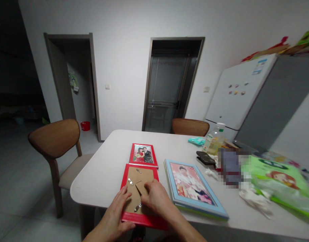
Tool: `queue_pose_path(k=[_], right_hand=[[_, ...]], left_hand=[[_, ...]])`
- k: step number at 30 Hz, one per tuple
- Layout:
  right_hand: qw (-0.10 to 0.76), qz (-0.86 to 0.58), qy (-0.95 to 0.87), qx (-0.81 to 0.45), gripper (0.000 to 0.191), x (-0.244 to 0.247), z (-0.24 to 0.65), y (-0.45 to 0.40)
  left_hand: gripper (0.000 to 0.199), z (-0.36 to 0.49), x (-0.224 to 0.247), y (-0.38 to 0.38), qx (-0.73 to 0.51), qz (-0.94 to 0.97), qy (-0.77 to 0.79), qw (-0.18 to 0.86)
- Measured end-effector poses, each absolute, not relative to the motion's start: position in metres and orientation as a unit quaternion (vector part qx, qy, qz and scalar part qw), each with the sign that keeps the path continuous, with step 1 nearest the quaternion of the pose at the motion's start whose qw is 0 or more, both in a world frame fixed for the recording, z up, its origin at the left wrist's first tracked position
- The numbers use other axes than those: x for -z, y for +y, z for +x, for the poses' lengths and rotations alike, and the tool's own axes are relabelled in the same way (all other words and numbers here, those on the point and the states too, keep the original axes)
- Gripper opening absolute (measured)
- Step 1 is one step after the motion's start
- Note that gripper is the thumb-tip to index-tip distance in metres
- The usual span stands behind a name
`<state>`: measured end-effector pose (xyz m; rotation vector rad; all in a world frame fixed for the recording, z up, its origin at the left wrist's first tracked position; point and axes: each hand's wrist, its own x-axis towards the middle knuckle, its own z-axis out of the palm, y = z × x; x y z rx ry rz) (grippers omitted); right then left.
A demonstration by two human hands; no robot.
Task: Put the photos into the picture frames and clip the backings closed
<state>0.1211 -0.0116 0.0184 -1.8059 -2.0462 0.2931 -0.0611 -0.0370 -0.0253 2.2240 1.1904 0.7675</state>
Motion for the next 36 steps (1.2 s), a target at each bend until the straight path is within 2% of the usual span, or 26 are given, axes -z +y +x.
queue_pose_path(k=[3, 8, 10, 13, 15, 21, 25, 28, 32, 34, 36], right_hand=[[0.210, -0.648, -0.725, -0.103, 0.027, -0.027, 0.125, -0.011], [0.260, -0.617, -0.735, -0.104, 0.031, -0.044, 0.103, -0.015], [0.293, -0.584, -0.748, -0.118, 0.031, -0.046, 0.092, -0.015], [0.327, -0.567, -0.745, -0.127, 0.031, -0.041, 0.095, -0.013], [0.313, -0.604, -0.725, -0.106, 0.033, -0.033, 0.109, -0.011], [0.172, -0.703, -0.687, -0.066, 0.034, -0.004, 0.149, -0.012], [0.150, -0.718, -0.676, -0.070, 0.043, 0.004, 0.147, -0.010], [0.171, -0.720, -0.667, -0.082, 0.047, 0.004, 0.147, -0.005], [0.295, -0.708, -0.620, -0.166, 0.059, -0.001, 0.149, -0.003], [0.388, -0.683, -0.552, -0.279, 0.066, -0.005, 0.147, -0.005], [0.469, -0.628, -0.454, -0.424, 0.071, -0.011, 0.142, -0.008]], left_hand=[[0.069, -0.061, 0.022, -0.037, -0.338, 0.774, 0.441, 0.305], [0.042, -0.065, 0.008, -0.022, -0.481, 0.636, 0.419, 0.433], [0.042, -0.074, 0.003, -0.012, -0.517, 0.576, 0.402, 0.489], [0.052, -0.098, 0.000, -0.002, -0.540, 0.497, 0.395, 0.553], [0.057, -0.119, 0.001, 0.001, -0.542, 0.463, 0.418, 0.563], [0.059, -0.162, 0.011, 0.002, -0.504, 0.434, 0.485, 0.569], [0.054, -0.173, 0.018, 0.012, -0.456, 0.508, 0.506, 0.528], [0.046, -0.181, 0.020, 0.021, -0.384, 0.601, 0.572, 0.405], [0.041, -0.174, 0.015, 0.022, -0.330, 0.679, 0.631, 0.177], [0.041, -0.153, 0.010, 0.013, -0.352, 0.693, 0.611, 0.148], [0.041, -0.121, 0.004, -0.001, -0.377, 0.720, 0.549, 0.196]])
